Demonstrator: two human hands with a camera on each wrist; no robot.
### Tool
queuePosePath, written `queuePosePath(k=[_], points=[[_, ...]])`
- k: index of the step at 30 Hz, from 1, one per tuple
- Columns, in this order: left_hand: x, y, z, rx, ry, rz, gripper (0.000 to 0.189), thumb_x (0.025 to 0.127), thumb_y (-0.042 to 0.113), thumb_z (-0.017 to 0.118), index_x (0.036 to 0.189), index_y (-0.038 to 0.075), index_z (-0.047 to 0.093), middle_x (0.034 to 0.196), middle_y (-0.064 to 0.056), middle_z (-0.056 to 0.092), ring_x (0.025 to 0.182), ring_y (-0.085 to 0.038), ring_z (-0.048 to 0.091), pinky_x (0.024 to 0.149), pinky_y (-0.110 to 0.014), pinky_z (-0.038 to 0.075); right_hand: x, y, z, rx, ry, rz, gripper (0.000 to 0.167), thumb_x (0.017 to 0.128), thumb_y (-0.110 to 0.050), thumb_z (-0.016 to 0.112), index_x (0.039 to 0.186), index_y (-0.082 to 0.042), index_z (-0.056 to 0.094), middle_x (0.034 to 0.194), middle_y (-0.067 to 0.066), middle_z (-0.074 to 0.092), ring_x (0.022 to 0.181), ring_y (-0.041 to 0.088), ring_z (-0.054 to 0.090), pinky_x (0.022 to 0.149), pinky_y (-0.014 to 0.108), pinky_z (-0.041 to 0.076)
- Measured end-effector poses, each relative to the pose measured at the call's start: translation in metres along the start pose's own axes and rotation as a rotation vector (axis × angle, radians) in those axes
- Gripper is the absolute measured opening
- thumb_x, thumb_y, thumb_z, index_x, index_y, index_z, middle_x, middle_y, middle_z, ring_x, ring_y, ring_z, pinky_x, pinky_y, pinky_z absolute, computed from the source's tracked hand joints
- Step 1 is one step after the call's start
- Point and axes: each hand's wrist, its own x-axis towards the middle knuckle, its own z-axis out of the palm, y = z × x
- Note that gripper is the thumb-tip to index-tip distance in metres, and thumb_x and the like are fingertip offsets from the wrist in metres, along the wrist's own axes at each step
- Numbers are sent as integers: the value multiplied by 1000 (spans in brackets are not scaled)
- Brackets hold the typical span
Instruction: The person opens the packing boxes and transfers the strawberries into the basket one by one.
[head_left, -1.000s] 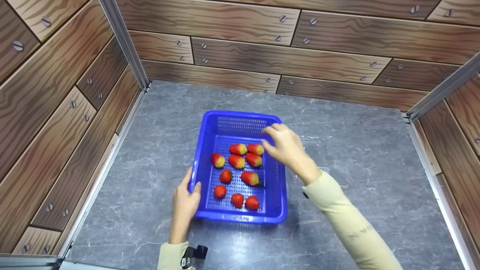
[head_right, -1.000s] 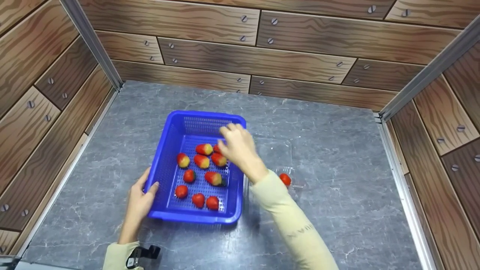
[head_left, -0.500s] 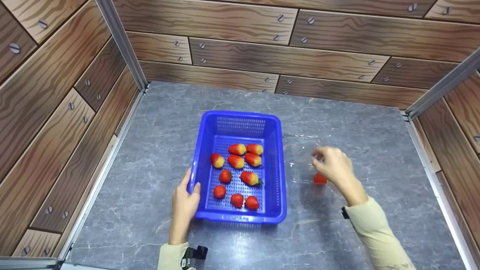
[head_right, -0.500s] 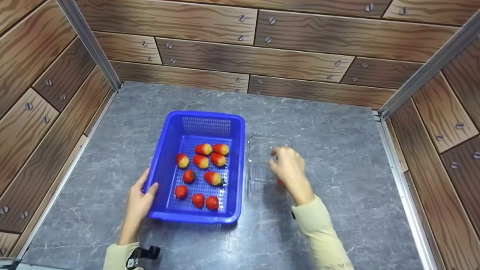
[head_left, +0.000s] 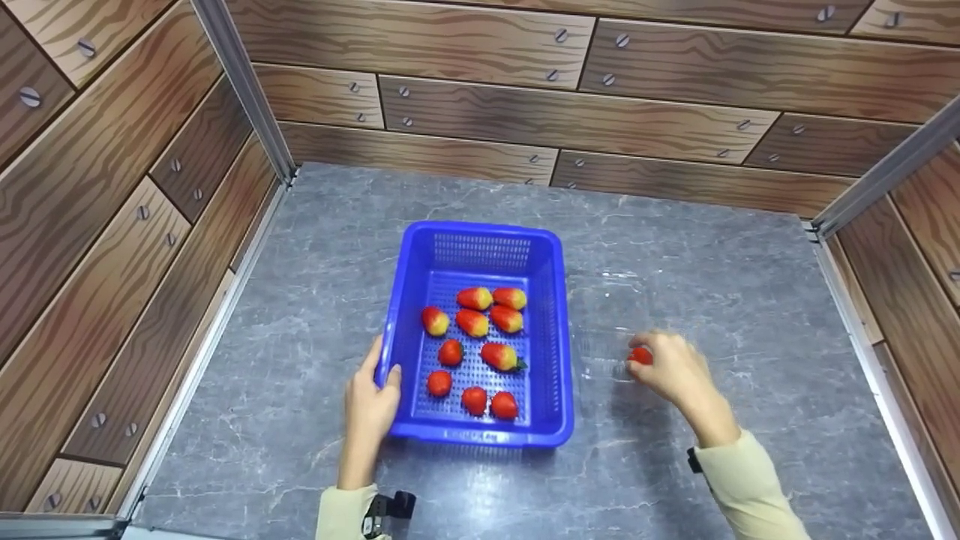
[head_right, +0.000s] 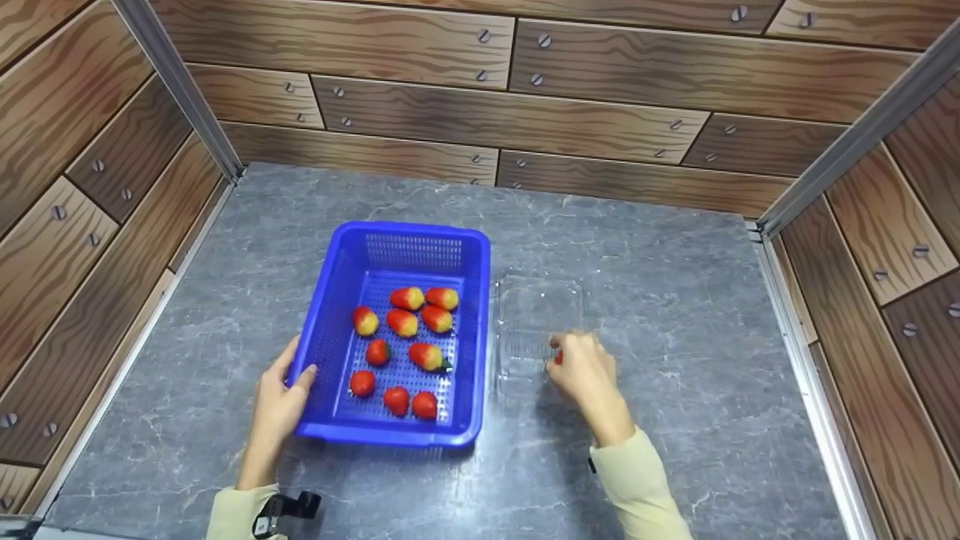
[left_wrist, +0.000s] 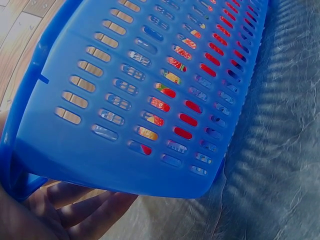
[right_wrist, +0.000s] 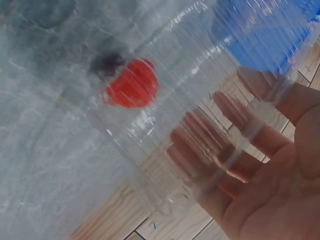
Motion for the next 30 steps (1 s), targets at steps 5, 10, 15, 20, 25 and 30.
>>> queuePosePath(k=[5, 10, 15, 20, 25, 30], points=[[-1, -1, -1, 0, 14, 11, 57, 91, 4, 63, 146, 6, 49, 142, -21, 52, 126, -42, 52, 109, -52, 38, -6, 5, 16, 11, 21, -30, 47, 78, -10, 77, 121, 6, 64, 117, 31, 61, 97, 48, 62, 78, 60, 53], [-1, -1, -2, 10, 11, 6, 57, 91, 5, 63, 146, 6, 49, 142, -21, 52, 126, -43, 52, 109, -53, 38, -10, 9, 32, 69, 21, -4, 55, 78, -6, 76, 126, 13, 57, 122, 40, 52, 104, 58, 55, 90, 67, 47], [0, -1, -1, 20, 5, 0, 58, 91, 6, 63, 147, 9, 48, 143, -20, 52, 125, -43, 53, 107, -54, 39, -13, 13, 44, 82, 45, 26, 51, 78, -7, 74, 123, 11, 59, 115, 38, 53, 100, 58, 56, 88, 68, 47], [-1, -1, -1, 10, 9, 4, 58, 91, 5, 63, 147, 8, 49, 141, -22, 53, 124, -43, 54, 107, -54, 40, -13, 16, 53, 92, 88, 17, 49, 75, -5, 75, 120, 9, 61, 110, 36, 55, 97, 56, 58, 84, 67, 49], [-1, -1, 0, -1, 7, 4, 58, 91, 4, 64, 147, 7, 48, 141, -23, 53, 125, -43, 53, 108, -54, 39, -14, 19, 63, 90, 124, -13, 42, 69, 3, 75, 109, 8, 65, 100, 31, 58, 89, 50, 61, 79, 62, 52], [0, 0, 0, -2, -2, -7, 58, 91, 5, 63, 147, 8, 48, 142, -21, 52, 125, -43, 53, 107, -54, 39, -13, 20, 69, 76, 185, -50, 35, 60, 11, 66, 94, 5, 69, 88, 21, 60, 80, 42, 59, 71, 56, 52]])
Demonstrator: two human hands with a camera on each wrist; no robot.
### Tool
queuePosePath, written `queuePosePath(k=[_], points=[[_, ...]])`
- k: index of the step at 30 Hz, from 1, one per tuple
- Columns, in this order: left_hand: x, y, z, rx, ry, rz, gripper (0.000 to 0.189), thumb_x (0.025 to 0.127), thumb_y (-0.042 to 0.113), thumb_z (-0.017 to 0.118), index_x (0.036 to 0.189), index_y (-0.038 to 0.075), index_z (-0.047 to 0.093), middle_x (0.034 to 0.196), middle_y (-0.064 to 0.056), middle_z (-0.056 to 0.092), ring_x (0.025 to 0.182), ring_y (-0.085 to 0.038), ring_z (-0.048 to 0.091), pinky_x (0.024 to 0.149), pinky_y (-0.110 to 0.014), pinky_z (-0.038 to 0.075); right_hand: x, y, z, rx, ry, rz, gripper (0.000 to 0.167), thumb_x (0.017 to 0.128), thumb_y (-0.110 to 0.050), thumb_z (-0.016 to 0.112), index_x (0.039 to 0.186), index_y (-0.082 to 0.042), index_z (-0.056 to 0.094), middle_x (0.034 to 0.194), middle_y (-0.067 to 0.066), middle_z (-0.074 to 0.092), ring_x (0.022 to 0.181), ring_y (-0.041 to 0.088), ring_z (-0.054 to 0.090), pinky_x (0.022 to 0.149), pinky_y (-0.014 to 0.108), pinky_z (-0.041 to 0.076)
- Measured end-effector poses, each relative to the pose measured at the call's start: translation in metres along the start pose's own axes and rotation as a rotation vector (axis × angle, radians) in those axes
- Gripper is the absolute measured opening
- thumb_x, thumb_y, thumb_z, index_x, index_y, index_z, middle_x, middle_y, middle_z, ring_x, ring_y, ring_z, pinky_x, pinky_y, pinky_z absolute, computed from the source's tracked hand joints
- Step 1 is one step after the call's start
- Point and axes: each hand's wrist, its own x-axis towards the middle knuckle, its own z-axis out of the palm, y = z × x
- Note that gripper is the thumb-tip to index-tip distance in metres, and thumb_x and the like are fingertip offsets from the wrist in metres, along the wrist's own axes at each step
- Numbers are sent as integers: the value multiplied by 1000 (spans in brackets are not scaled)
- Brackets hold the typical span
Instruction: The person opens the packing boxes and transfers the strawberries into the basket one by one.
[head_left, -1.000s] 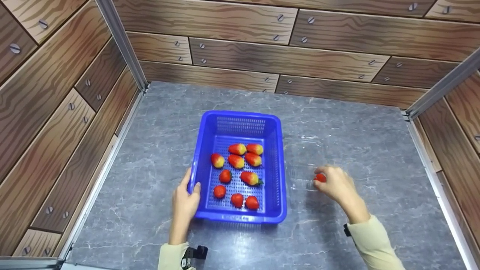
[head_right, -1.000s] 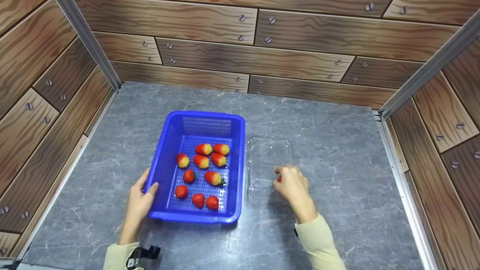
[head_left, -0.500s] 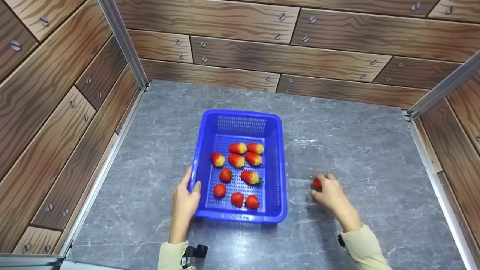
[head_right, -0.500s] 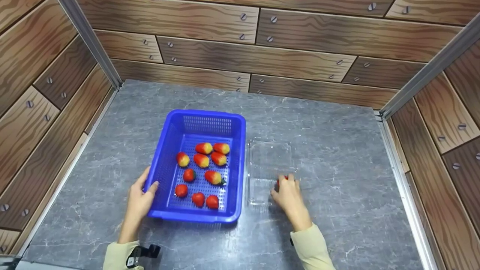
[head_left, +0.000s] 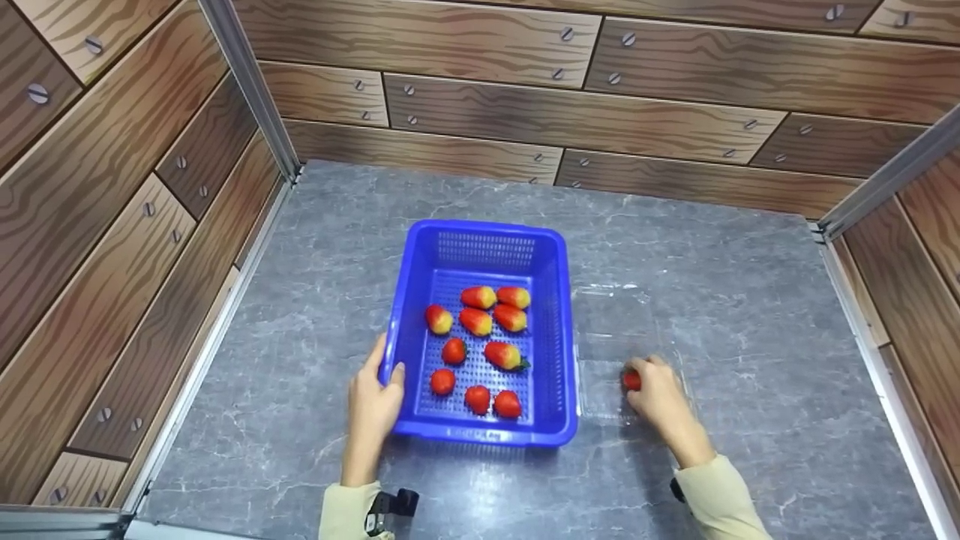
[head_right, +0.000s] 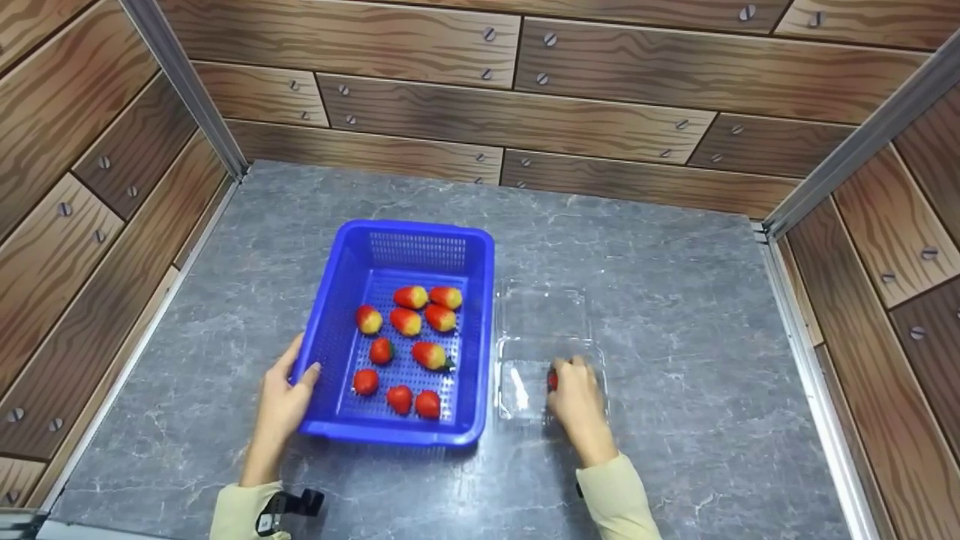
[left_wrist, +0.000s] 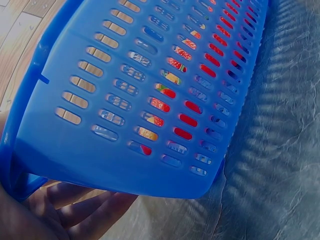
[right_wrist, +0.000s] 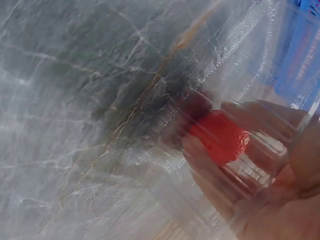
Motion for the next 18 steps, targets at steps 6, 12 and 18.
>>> queuePosePath(k=[6, 12, 18], points=[[0, 0, -1, 21, 0, -24, 59, 91, 6, 63, 148, 10, 48, 141, -22, 53, 124, -43, 53, 106, -55, 40, 0, -2, -1, 15, -9, 19, 32, 62, 12, 67, 93, 3, 70, 88, 21, 61, 79, 43, 62, 71, 57, 54], [1, 2, 0, 7, -17, -46, 61, 92, 8, 63, 150, 13, 45, 143, -22, 51, 125, -43, 53, 106, -55, 40, 3, -4, -10, 25, -32, 23, 31, 68, 10, 71, 98, 6, 69, 97, 27, 63, 88, 47, 63, 77, 60, 54], [0, 3, -1, 12, -10, -34, 60, 91, 7, 63, 149, 12, 47, 143, -21, 52, 125, -44, 53, 107, -56, 39, 8, -8, -24, 51, 9, 13, 31, 71, 7, 74, 102, 6, 69, 98, 28, 63, 86, 45, 64, 76, 59, 54]])
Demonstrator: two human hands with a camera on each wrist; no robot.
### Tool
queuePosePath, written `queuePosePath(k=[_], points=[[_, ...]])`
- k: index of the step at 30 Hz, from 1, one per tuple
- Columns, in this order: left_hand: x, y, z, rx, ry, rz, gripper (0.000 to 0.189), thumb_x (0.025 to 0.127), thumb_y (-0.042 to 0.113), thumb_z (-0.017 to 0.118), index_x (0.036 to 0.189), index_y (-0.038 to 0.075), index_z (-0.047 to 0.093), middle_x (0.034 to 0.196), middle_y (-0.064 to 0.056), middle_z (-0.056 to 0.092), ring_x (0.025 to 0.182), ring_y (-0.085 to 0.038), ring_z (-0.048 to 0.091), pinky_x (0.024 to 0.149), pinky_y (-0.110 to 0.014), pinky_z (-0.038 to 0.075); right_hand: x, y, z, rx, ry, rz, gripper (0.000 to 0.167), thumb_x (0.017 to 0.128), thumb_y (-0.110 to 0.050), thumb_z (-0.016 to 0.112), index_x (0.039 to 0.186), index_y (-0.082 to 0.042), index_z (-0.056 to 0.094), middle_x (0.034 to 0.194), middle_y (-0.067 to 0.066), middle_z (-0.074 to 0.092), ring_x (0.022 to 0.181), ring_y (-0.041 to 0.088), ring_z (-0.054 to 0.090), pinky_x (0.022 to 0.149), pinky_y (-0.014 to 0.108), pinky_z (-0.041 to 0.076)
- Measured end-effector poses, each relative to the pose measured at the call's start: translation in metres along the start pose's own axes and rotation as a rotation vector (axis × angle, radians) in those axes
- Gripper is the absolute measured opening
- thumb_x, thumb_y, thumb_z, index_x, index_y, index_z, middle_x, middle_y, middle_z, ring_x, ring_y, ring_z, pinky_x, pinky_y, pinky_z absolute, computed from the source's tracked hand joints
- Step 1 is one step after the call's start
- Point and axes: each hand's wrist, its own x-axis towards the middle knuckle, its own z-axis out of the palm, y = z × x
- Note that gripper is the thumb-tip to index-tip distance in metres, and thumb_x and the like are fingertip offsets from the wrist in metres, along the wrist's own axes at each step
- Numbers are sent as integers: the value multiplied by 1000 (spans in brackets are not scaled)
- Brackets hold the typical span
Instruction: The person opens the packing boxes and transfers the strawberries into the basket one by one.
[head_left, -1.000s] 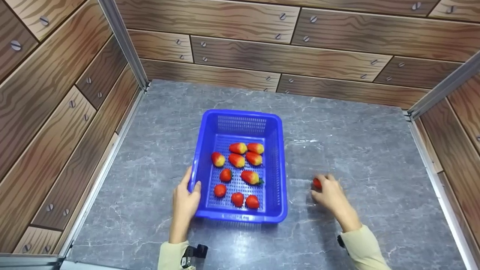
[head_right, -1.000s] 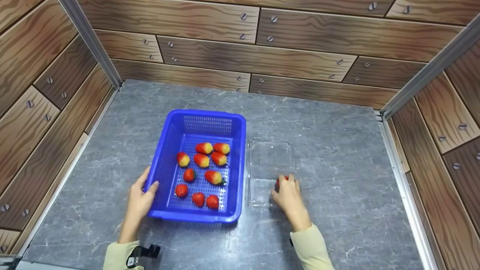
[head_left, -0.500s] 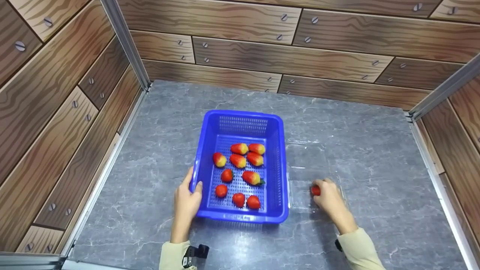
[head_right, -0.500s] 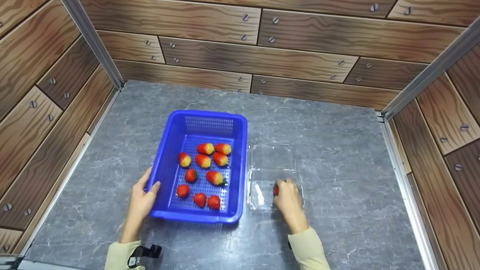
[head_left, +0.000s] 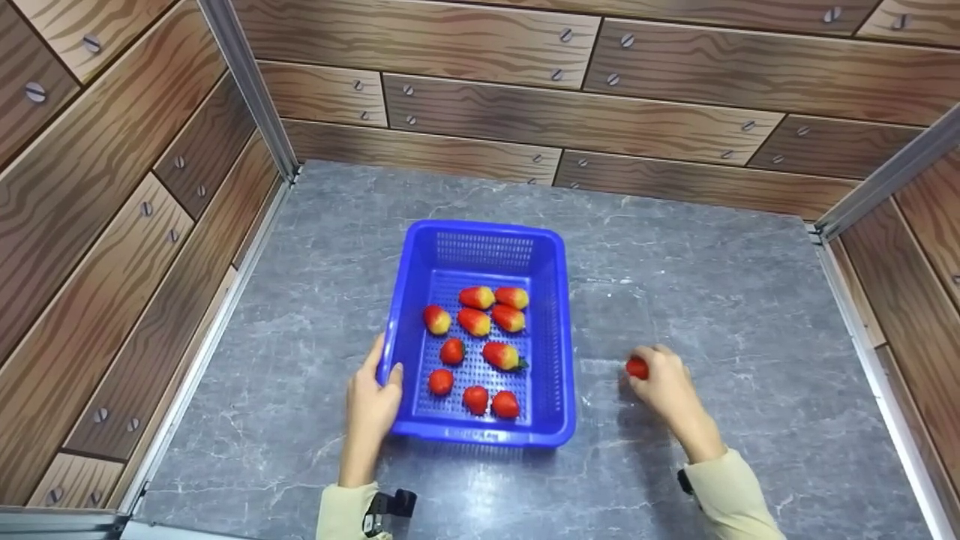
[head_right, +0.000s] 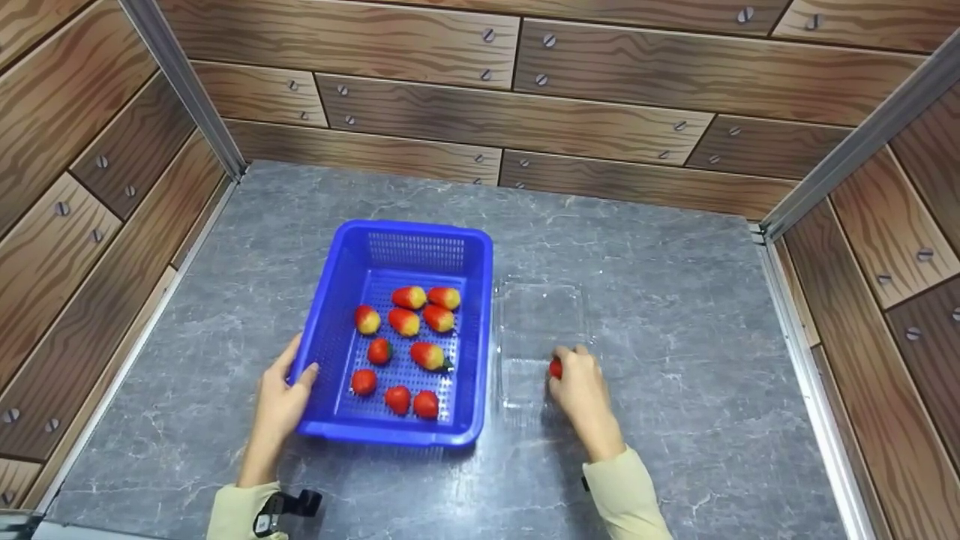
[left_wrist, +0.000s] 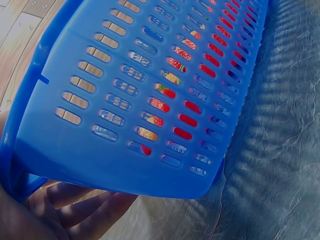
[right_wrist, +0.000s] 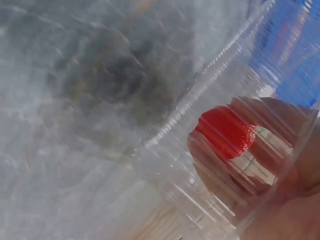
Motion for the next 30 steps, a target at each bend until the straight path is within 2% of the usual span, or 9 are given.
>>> queuePosePath(k=[9, 17, 23, 30], points=[[-2, -2, -1, 12, 9, 13, 59, 91, 6, 63, 148, 11, 48, 141, -22, 53, 123, -45, 54, 105, -56, 40, 9, -15, -20, 15, -24, 10, 37, 74, 6, 72, 111, 6, 69, 105, 30, 63, 93, 49, 63, 80, 61, 53], [1, -3, 3, 9, 11, 32, 58, 92, 6, 63, 147, 10, 48, 138, -24, 55, 122, -44, 55, 105, -55, 41, 22, -27, -35, 1, 41, -36, 34, 74, 5, 72, 108, 4, 70, 104, 27, 64, 95, 46, 62, 81, 60, 51], [0, -3, 4, 24, 18, 18, 59, 91, 7, 63, 148, 9, 48, 137, -24, 56, 121, -44, 56, 104, -56, 42, 32, -40, -43, 13, 47, -51, 33, 75, 5, 72, 108, 4, 70, 102, 24, 65, 88, 41, 63, 77, 56, 53], [-1, -2, 2, 19, 24, 19, 59, 91, 8, 63, 148, 10, 47, 136, -25, 56, 119, -44, 57, 101, -56, 44, 49, -67, -54, 61, 90, -91, 32, 76, 5, 72, 109, 5, 70, 96, 22, 64, 78, 36, 65, 72, 51, 56]])
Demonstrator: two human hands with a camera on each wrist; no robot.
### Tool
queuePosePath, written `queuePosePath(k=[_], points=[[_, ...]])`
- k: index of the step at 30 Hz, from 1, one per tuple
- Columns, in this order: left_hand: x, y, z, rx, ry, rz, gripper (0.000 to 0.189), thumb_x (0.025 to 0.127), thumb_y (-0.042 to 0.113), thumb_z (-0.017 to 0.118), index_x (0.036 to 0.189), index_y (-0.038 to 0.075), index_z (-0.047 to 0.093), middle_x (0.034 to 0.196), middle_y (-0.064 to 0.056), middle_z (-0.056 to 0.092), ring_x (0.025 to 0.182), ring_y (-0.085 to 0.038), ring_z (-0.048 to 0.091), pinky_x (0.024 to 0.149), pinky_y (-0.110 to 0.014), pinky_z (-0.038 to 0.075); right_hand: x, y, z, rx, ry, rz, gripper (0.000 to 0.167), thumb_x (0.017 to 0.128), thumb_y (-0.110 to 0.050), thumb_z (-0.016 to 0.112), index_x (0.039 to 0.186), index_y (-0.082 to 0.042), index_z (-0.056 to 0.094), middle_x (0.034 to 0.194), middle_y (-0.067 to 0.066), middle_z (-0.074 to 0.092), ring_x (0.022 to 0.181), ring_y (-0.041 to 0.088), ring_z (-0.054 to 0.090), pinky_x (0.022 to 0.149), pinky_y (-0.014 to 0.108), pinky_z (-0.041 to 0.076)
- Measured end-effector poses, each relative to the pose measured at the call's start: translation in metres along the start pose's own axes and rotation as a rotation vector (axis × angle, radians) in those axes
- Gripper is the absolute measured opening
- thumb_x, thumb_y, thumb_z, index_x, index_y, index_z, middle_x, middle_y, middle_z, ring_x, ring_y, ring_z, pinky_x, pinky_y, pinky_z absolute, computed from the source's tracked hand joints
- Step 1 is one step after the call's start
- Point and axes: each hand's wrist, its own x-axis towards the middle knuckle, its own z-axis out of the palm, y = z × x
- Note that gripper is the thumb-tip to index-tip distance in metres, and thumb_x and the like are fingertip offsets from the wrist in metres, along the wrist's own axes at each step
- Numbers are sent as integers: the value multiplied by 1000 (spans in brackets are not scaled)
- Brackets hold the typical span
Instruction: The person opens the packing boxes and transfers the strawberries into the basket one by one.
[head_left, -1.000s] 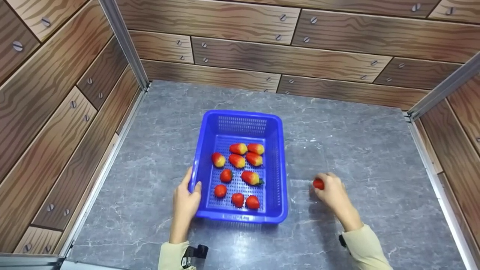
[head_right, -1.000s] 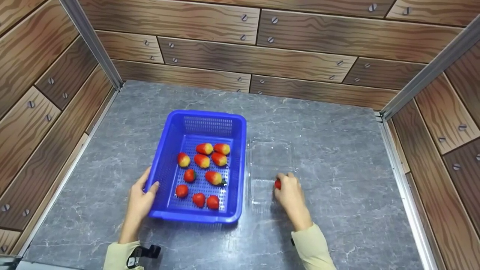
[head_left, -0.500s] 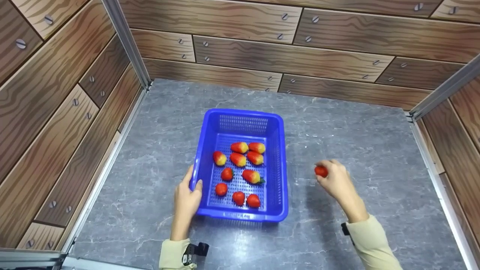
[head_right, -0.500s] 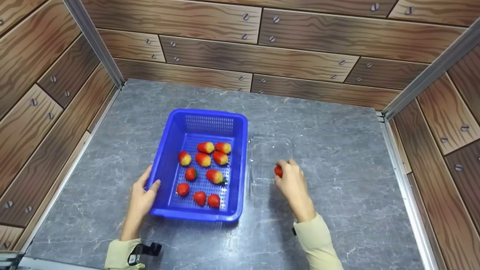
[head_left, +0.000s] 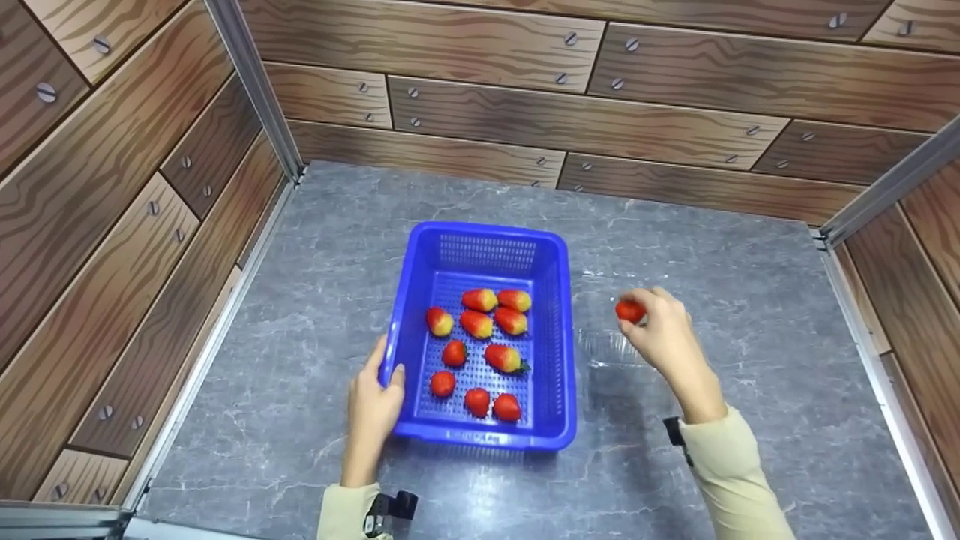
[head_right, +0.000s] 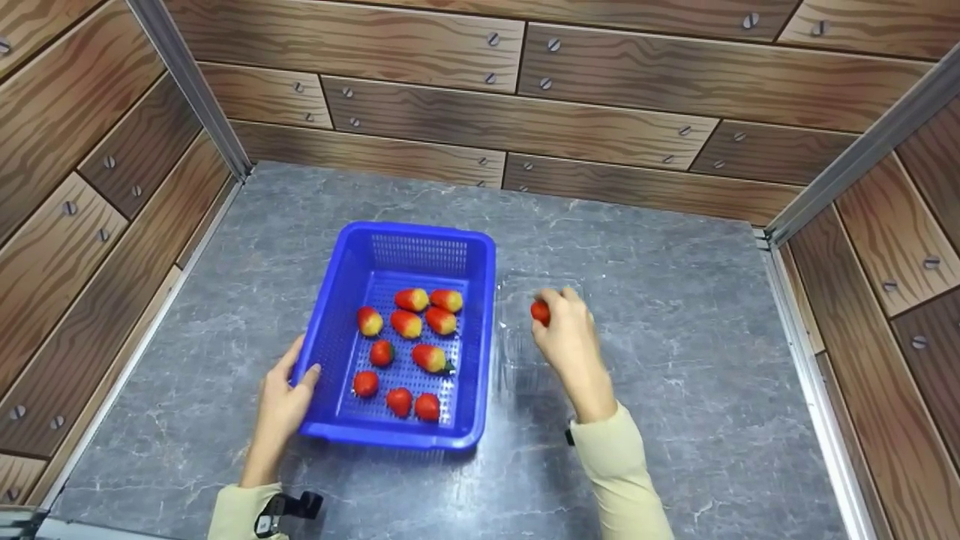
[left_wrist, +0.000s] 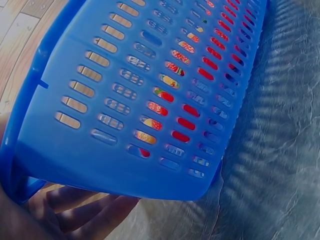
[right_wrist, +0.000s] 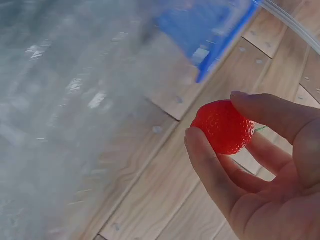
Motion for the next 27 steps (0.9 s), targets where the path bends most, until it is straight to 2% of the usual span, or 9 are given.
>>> queuePosePath(k=[6, 10, 17, 21, 27], points=[[-3, -2, 0, 8, 2, -17, 59, 91, 8, 64, 148, 11, 48, 137, -24, 56, 119, -44, 57, 102, -56, 44, 18, -29, 4, 45, 20, -60, 33, 75, 5, 74, 109, 4, 71, 98, 21, 65, 79, 35, 66, 72, 47, 57], [-1, -1, -1, 6, -3, -16, 59, 91, 9, 63, 148, 11, 47, 139, -23, 54, 121, -44, 56, 103, -56, 43, 31, -49, 10, 54, 4, -103, 33, 76, 1, 76, 109, 2, 72, 101, 20, 65, 84, 34, 65, 75, 46, 57], [1, 0, 1, 1, 4, -7, 58, 91, 10, 64, 147, 13, 50, 142, -19, 54, 124, -43, 54, 105, -55, 41, 61, -75, 26, 40, -103, -106, 35, 78, -4, 77, 112, 2, 72, 101, 19, 65, 92, 35, 61, 83, 49, 52], [1, 0, 2, 7, 6, -14, 59, 91, 10, 64, 147, 13, 49, 143, -18, 52, 125, -43, 53, 106, -55, 40, 75, -86, 41, 20, -183, -103, 36, 79, -4, 76, 114, 3, 71, 103, 20, 64, 95, 35, 61, 86, 48, 52], [0, 0, -1, 20, 4, -12, 59, 91, 9, 64, 148, 12, 48, 143, -19, 52, 125, -44, 53, 105, -55, 41, 93, -105, 67, 4, -257, -119, 32, 81, -5, 76, 111, 2, 71, 104, 19, 65, 99, 34, 60, 88, 46, 52]])
